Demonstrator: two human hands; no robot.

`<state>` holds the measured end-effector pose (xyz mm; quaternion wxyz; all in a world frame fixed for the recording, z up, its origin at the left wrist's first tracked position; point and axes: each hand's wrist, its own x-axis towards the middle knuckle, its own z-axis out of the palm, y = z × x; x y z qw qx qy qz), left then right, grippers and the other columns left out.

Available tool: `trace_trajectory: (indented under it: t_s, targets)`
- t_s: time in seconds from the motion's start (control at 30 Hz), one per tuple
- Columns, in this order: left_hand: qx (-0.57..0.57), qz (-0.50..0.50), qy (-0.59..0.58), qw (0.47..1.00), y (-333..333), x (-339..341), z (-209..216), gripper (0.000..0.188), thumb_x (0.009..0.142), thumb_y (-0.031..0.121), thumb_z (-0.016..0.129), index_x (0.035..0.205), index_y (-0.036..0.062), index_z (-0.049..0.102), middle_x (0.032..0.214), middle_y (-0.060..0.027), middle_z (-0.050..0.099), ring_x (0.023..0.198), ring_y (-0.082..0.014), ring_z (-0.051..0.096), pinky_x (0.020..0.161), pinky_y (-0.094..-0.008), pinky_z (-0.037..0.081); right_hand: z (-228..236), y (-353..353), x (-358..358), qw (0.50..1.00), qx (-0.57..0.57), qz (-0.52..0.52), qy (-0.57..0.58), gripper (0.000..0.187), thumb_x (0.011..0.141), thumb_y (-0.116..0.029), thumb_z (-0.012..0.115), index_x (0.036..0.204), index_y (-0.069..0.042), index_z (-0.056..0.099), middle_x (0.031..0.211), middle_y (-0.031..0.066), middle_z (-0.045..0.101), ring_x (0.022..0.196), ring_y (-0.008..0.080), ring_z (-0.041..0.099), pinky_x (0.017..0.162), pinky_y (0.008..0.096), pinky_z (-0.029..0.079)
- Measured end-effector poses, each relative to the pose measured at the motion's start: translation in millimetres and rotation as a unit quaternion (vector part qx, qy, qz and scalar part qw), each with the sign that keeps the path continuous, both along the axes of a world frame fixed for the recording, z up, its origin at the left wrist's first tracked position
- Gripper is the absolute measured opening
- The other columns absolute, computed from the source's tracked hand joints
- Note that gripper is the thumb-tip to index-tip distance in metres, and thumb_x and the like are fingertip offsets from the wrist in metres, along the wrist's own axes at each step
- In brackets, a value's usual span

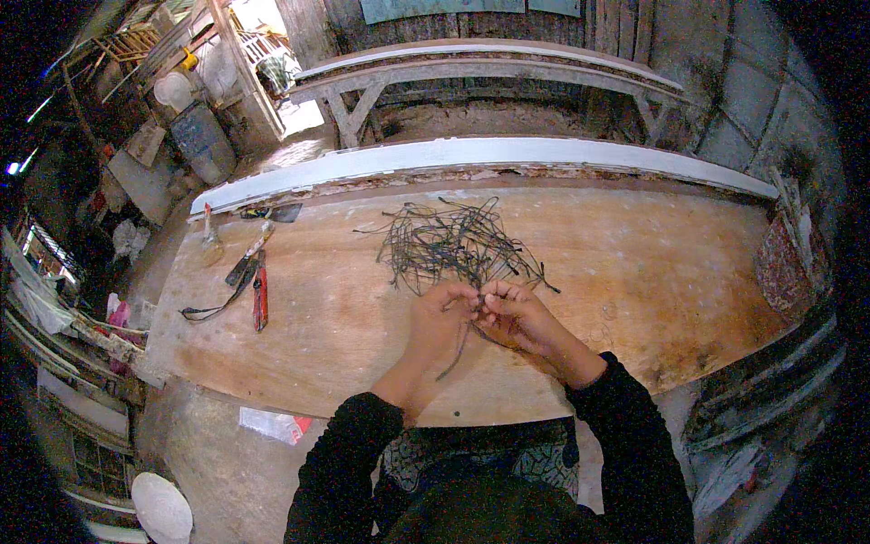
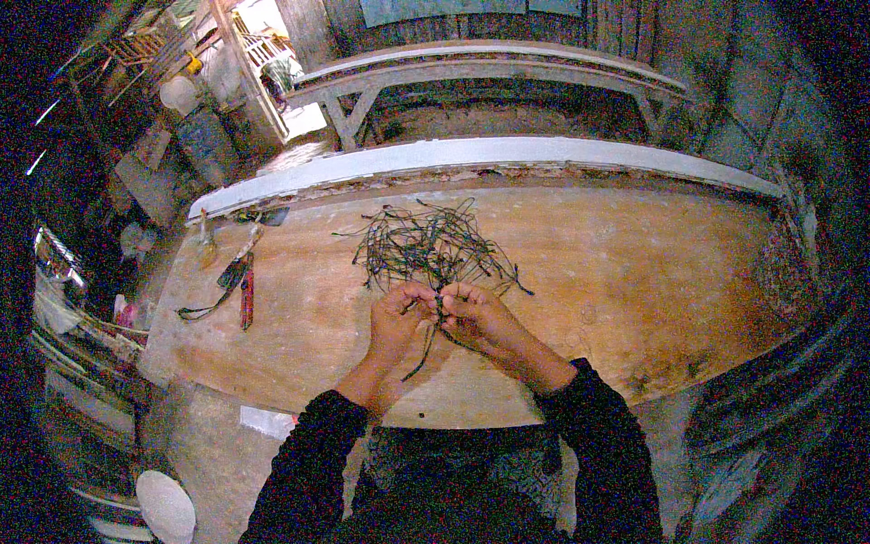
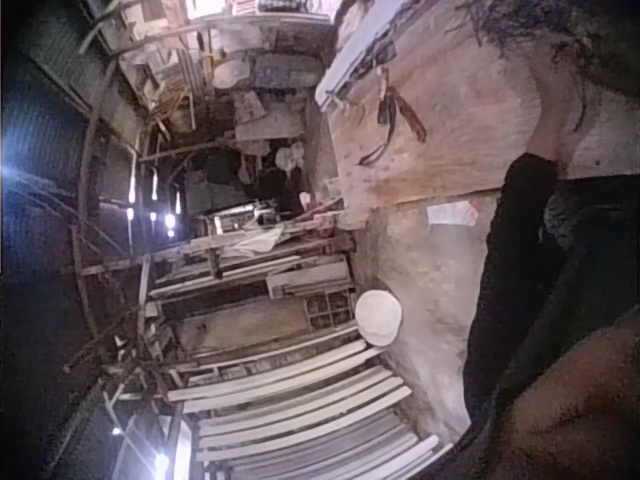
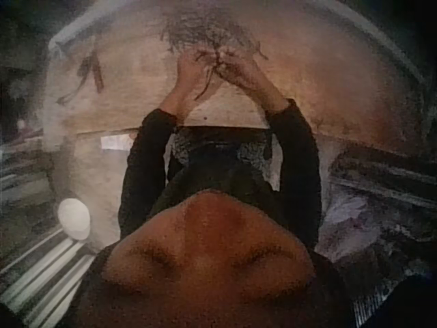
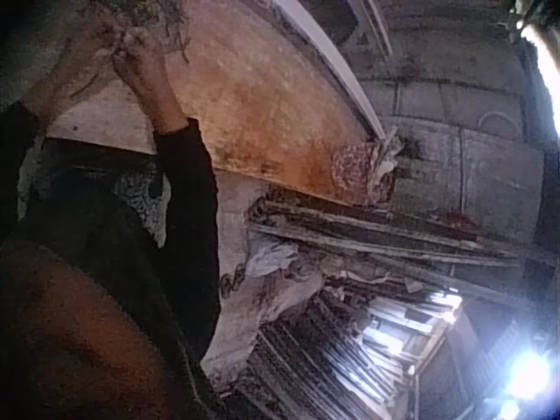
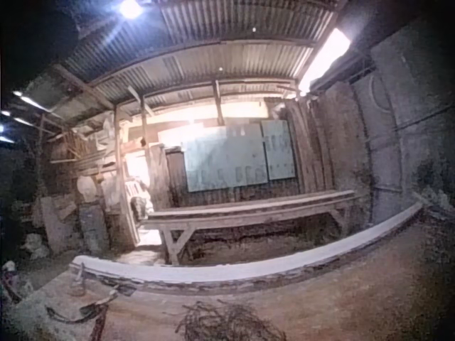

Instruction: The person sorts a pile of black wires on a wooden workbench by hand, picking up individual wires, separating them, and placing them into a small bundle. The hands remain in view throughout, manipulating the wires without using any tools.

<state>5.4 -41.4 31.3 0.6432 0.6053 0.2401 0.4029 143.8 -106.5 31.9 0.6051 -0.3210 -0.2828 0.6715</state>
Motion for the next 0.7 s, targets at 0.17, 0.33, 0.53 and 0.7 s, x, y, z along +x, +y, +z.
trace_trajectory:
  t_s: [0.17,0.33,0.53,0.7]
  targets:
    - [0.145,0.039,0.026,0.988,0,0,0,0.011,0.072,-0.007,0.055,0.078,0.0016,0.057,0.081,-0.0062,0.053,0.075,-0.0149,0.054,0.065,-0.0248,0.048,-14,2,6,0.998,-0.016,0.014,0.066,0.011,0.081,-0.013,0.056,0.087,-0.004,0.053,0.075,0.0011,0.056,0.064,0.0084,0.055,0.064,0.0230,0.048]
    - [0.205,0.083,0.023,0.975,0,0,-6,0.010,0.072,-0.005,0.056,0.079,0.0018,0.057,0.083,-0.0066,0.052,0.075,-0.0159,0.053,0.065,-0.0254,0.046,-10,0,1,0.994,-0.026,0.005,0.105,0.010,0.082,-0.012,0.055,0.089,-0.005,0.053,0.077,0.0017,0.058,0.064,0.0101,0.057,0.065,0.0247,0.049]
    - [0.187,0.101,0.034,0.977,-3,3,-9,0.008,0.074,-0.002,0.057,0.081,0.0015,0.058,0.083,-0.0068,0.052,0.076,-0.0162,0.053,0.067,-0.0258,0.046,-7,-1,-3,0.994,-0.025,-0.019,0.103,0.011,0.081,-0.010,0.055,0.090,-0.005,0.052,0.078,0.0025,0.058,0.066,0.0109,0.057,0.066,0.0246,0.049]
    - [0.144,0.080,0.030,0.986,-3,1,-9,0.009,0.075,0.000,0.059,0.084,0.0010,0.059,0.088,-0.0065,0.054,0.078,-0.0143,0.054,0.066,-0.0245,0.048,-2,-2,-4,0.998,0.009,-0.056,-0.002,0.007,0.080,-0.009,0.057,0.084,-0.004,0.055,0.078,0.0030,0.059,0.067,0.0099,0.055,0.064,0.0220,0.046]
